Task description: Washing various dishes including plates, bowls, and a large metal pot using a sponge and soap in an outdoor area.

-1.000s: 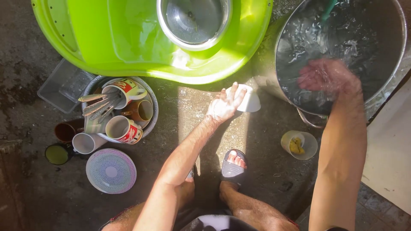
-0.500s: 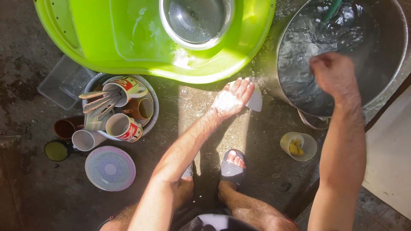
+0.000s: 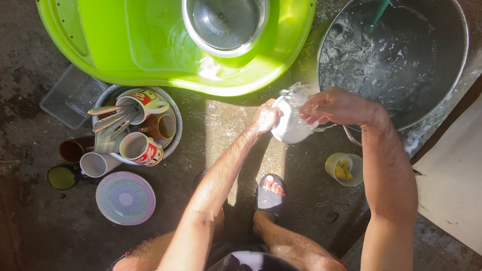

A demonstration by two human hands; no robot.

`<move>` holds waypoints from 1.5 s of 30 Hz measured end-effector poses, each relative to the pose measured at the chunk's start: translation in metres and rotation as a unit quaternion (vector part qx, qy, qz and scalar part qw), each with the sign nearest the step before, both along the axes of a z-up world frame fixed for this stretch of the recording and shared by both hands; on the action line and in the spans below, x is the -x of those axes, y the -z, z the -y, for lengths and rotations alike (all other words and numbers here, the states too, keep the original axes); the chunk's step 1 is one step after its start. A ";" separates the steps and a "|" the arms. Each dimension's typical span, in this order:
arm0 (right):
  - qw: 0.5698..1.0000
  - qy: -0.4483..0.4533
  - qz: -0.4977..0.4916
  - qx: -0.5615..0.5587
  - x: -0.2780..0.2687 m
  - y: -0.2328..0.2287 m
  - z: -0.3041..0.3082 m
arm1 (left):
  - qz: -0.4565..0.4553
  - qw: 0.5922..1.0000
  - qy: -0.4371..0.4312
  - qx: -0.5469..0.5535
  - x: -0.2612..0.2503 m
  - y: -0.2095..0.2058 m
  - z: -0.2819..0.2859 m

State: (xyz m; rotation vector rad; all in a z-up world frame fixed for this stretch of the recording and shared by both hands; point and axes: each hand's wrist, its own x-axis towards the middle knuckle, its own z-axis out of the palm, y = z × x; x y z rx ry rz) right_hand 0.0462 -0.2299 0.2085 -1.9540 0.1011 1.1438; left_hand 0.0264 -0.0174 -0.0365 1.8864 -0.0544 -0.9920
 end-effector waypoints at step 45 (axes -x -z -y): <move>0.783 -0.204 0.581 0.089 0.011 -0.062 -0.238 | 0.748 0.657 0.017 -0.086 -0.021 -0.247 -0.247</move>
